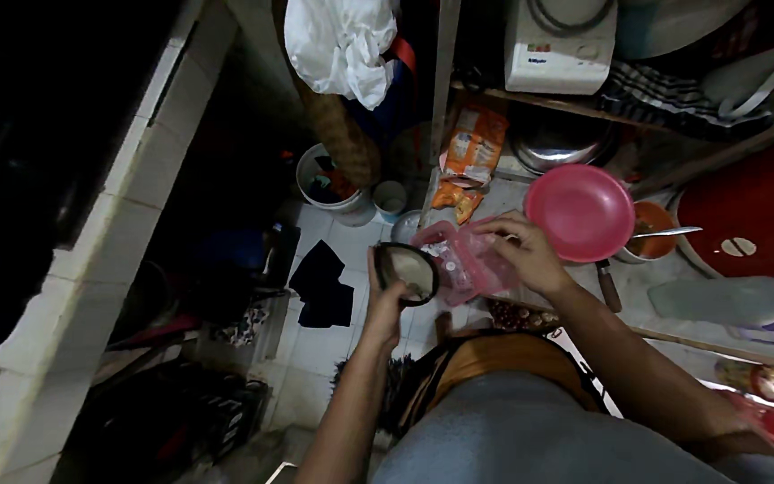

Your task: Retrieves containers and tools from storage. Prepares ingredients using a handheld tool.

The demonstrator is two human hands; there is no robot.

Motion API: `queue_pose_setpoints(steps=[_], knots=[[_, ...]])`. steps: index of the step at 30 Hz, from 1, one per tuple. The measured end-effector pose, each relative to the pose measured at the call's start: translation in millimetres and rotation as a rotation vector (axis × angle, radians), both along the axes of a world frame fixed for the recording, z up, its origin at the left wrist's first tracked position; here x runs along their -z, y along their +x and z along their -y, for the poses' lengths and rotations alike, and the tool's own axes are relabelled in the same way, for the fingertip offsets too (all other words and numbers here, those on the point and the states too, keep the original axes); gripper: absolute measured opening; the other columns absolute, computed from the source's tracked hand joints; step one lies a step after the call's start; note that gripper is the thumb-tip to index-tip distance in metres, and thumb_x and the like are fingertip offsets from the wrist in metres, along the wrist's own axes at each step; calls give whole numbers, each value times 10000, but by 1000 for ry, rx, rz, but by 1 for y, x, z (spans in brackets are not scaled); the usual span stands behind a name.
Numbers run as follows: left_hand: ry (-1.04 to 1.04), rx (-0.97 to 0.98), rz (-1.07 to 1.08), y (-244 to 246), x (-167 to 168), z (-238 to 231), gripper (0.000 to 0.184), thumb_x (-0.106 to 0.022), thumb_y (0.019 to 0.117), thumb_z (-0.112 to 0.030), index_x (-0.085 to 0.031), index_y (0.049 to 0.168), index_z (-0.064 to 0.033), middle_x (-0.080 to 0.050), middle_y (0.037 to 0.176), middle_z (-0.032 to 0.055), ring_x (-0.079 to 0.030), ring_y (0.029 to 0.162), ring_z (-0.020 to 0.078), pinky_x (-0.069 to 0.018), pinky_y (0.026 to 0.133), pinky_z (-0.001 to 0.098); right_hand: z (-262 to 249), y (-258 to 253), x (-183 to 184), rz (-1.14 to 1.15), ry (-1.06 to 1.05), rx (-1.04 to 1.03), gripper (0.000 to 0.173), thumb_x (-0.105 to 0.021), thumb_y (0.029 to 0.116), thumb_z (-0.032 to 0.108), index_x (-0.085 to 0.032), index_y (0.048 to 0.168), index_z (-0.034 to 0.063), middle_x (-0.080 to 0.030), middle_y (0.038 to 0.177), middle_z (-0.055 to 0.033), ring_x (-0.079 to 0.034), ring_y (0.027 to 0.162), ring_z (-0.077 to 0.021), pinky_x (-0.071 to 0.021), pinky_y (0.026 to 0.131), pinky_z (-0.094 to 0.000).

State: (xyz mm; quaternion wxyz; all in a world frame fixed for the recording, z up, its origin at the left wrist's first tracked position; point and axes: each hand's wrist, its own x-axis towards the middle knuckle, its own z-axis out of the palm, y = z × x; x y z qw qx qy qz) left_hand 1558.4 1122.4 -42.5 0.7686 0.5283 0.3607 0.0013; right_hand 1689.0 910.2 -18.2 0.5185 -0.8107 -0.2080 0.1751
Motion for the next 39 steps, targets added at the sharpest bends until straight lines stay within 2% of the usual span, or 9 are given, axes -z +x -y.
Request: queue_pose_setpoints(steps=[3, 6, 10, 12, 15, 21, 31, 36, 39], knots=[[21, -128, -134, -21, 25, -24, 796, -486, 972, -20, -139, 1636, -289, -499, 1442, 174, -628, 1119, 272, -566, 884, 432, 13, 14, 25, -49, -107, 97, 248, -543, 1041, 115, -699, 1226, 61, -649, 1210, -143, -641, 979, -232, -549, 819, -411], [21, -147, -233, -41, 43, -33, 626, -467, 1001, -68, -262, 1585, -158, -573, 1317, 193, -648, 1060, 257, -568, 858, 407, 20, 21, 67, -157, -317, 73, 280, -599, 1025, 104, -651, 1296, 56, -647, 1232, -216, -660, 1014, -346, -545, 872, -543], [-13, -133, -289, -56, 53, -29, 595, -461, 1009, -102, -257, 1568, -91, -560, 1303, 198, -633, 1053, 250, -559, 857, 392, 5, 15, 118, -350, -507, -27, 573, -737, 954, 308, -540, 1424, 48, -640, 1227, -274, -651, 1043, -438, -523, 896, -643], [-20, -135, -302, -58, 54, -28, 571, -443, 1021, -115, -261, 1562, -84, -553, 1316, 197, -627, 1068, 249, -553, 868, 396, -4, 8, 135, -427, -534, -69, 548, -718, 970, 285, -532, 1429, 52, -661, 1182, -289, -660, 1039, -455, -520, 896, -653], [-10, -127, -289, -59, 52, -28, 568, -454, 1015, -118, -279, 1554, -74, -555, 1325, 192, -626, 1077, 242, -550, 874, 384, -10, -1, 138, -373, -549, -86, 446, -572, 1038, 133, -509, 1471, 48, -649, 1232, -306, -647, 1115, -476, -500, 954, -659], [9, -28, -200, -52, 42, -25, 596, -491, 979, -89, -302, 1543, -53, -575, 1291, 170, -636, 1045, 184, -552, 866, 328, 0, -3, 115, -151, -534, -18, 482, -521, 1063, 130, -441, 1521, 1, -552, 1430, -286, -561, 1298, -459, -431, 1092, -621], [-121, 314, -137, -19, 44, 0, 549, -526, 896, -88, -405, 1424, 4, -634, 1144, 102, -649, 991, 129, -555, 876, 313, 9, -1, 116, -264, -606, -7, 511, -526, 1057, 122, -396, 1526, -32, -568, 1377, -331, -561, 1281, -489, -425, 1084, -633], [-216, 277, -157, -10, 57, 8, 410, -483, 932, -81, -473, 1334, 0, -644, 1080, 102, -649, 950, 147, -552, 852, 324, 9, -1, 127, -195, -630, 36, 617, -605, 1033, 240, -369, 1569, 46, -539, 1428, -293, -585, 1246, -469, -474, 1031, -631], [-205, 221, -148, -13, 60, 3, 388, -459, 946, -75, -478, 1326, 0, -656, 1069, 98, -658, 945, 142, -558, 857, 321, -1, 2, 114, 194, -583, -29, 462, -670, 970, 141, -579, 1402, 5, -590, 1329, -287, -587, 1225, -462, -502, 1006, -598]])
